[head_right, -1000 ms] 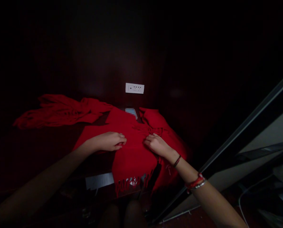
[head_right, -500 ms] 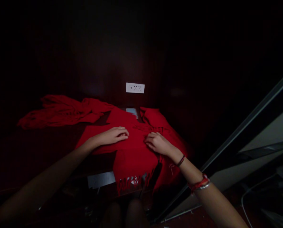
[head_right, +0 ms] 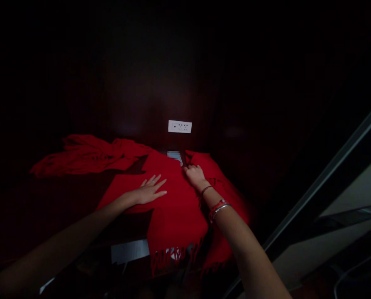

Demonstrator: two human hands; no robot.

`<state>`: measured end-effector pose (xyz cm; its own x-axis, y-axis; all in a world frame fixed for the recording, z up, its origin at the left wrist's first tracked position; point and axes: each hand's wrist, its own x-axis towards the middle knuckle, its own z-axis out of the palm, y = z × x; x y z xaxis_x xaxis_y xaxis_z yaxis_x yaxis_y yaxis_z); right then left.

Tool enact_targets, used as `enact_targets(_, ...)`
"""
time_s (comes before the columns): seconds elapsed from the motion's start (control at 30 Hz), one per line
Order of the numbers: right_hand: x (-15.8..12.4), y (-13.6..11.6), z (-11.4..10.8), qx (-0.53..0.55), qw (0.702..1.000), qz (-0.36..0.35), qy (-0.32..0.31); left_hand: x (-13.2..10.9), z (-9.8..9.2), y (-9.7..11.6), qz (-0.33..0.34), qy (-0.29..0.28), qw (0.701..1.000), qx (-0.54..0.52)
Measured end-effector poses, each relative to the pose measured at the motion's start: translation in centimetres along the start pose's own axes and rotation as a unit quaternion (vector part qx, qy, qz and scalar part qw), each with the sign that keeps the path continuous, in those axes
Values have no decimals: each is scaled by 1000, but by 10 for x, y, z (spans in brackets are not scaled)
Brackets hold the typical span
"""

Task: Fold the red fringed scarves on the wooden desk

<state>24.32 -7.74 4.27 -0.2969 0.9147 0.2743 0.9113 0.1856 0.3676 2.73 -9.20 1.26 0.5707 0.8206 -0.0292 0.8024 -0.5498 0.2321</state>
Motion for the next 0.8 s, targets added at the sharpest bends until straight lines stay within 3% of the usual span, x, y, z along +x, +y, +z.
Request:
enact_targets(0.13, -9, 34, -11, -28, 992, 81, 91, 0, -1, 2, -6, -7, 1000, -1)
enact_targets(0.23, -17, 36, -20, 27, 990, 28, 132, 4, -1, -2, -9, 37, 999, 2)
enact_targets(0.37, -20, 9, -14, 124, 985, -117, 13, 12, 0, -16, -65, 108, 992, 26)
enact_targets(0.47, -15, -4, 0, 128, 989, -64, -31, 14, 0, -25, -106, 74, 991, 18)
enact_targets(0.63, 4, 4, 11, 156, 984, 65, -62, 13, -1, -27, -119, 51, 992, -2)
enact_targets(0.7, 11, 9, 8, 165, 980, 72, -84, 13, -2, -27, -121, 48, 991, -9)
enact_targets(0.8, 17, 18, -1, 177, 980, 58, -65, 15, -2, -30, -135, 41, 990, -15)
